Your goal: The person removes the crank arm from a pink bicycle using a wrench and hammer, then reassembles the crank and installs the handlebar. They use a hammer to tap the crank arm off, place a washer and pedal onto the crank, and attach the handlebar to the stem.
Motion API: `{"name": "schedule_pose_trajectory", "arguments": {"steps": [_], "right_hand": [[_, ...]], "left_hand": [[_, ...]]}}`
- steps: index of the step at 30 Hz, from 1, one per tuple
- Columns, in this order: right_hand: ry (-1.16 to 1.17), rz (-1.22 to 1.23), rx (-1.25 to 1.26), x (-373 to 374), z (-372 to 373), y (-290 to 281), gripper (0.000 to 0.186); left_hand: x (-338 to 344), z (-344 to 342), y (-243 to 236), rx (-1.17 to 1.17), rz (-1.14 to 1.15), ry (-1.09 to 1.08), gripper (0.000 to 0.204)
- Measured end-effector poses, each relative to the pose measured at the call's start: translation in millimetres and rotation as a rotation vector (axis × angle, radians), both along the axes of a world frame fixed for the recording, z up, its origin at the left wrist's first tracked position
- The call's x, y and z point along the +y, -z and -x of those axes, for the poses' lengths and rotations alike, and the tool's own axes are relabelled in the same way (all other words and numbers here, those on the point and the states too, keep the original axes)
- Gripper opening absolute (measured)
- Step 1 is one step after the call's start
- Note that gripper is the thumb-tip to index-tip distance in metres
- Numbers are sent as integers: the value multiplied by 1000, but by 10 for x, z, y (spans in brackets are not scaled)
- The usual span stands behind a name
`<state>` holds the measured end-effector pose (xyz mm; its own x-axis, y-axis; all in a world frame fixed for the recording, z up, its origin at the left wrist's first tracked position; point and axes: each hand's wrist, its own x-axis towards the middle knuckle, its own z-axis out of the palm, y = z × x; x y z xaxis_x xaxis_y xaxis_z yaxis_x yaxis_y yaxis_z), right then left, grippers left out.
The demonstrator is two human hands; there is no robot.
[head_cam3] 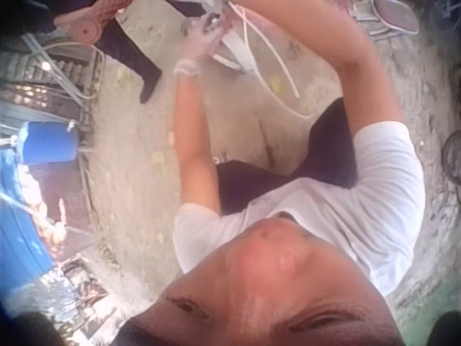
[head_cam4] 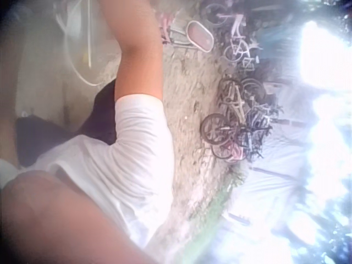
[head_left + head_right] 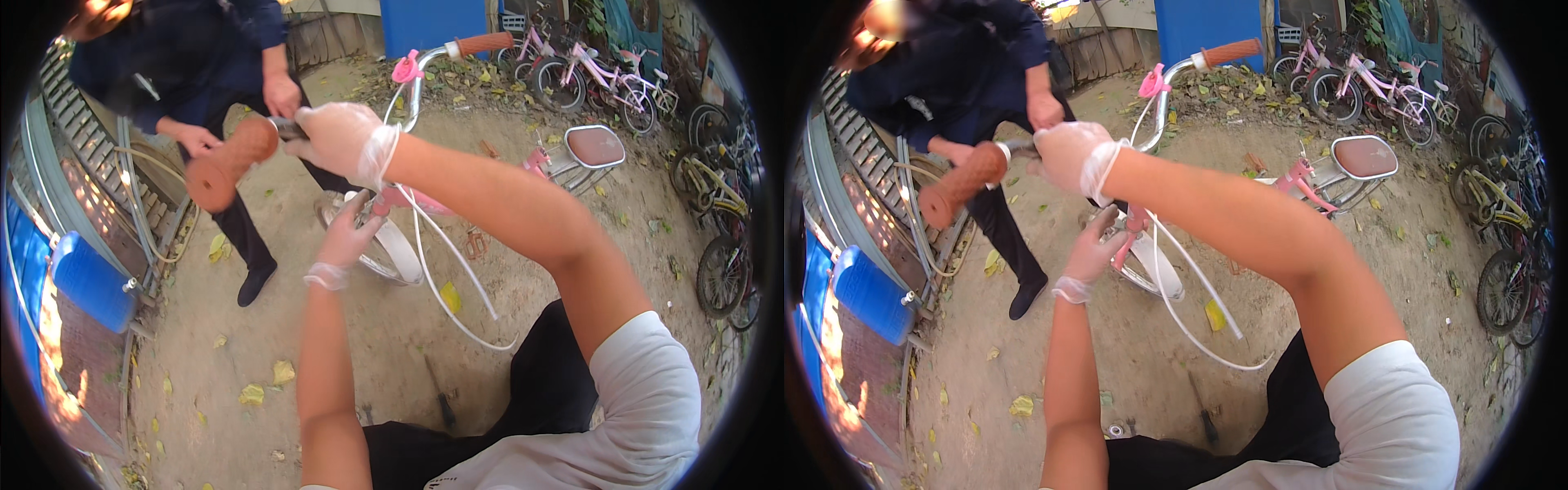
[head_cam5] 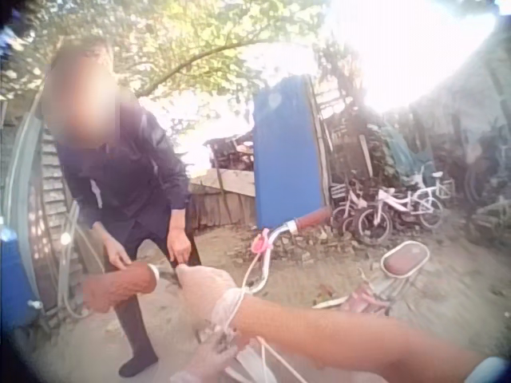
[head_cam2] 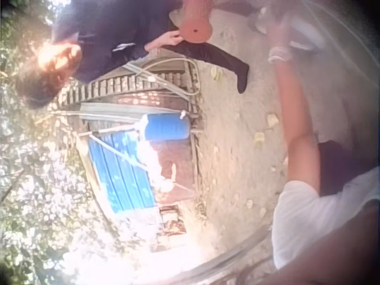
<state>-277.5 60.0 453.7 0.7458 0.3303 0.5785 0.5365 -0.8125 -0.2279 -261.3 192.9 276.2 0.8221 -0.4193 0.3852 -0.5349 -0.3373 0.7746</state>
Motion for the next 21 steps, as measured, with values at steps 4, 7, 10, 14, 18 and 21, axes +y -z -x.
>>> {"name": "schedule_pose_trajectory", "arguments": {"steps": [4, 7, 10, 14, 18, 21], "right_hand": [[44, -12, 29, -38, -194, -66, 49], [-32, -147, -29, -286, -115, -16, 42], [-81, -464, -50, -813, 116, 220, 39], [115, -556, 470, -1325, 149, 923, 37], [-197, -427, 500, -1347, -122, 1560, 46], [-372, -286, 610, -1383, -300, 1609, 57]], "left_hand": [[-301, -53, 84, -26, -34, -112, 69], [-422, -104, 113, -8, 177, -6, 70], [-474, -179, 76, 63, 314, 48, 70], [-524, -205, -63, 165, 309, 107, 69], [-602, -196, -273, 175, 190, 115, 67], [-600, -229, -406, 322, 164, 237, 67]]}}
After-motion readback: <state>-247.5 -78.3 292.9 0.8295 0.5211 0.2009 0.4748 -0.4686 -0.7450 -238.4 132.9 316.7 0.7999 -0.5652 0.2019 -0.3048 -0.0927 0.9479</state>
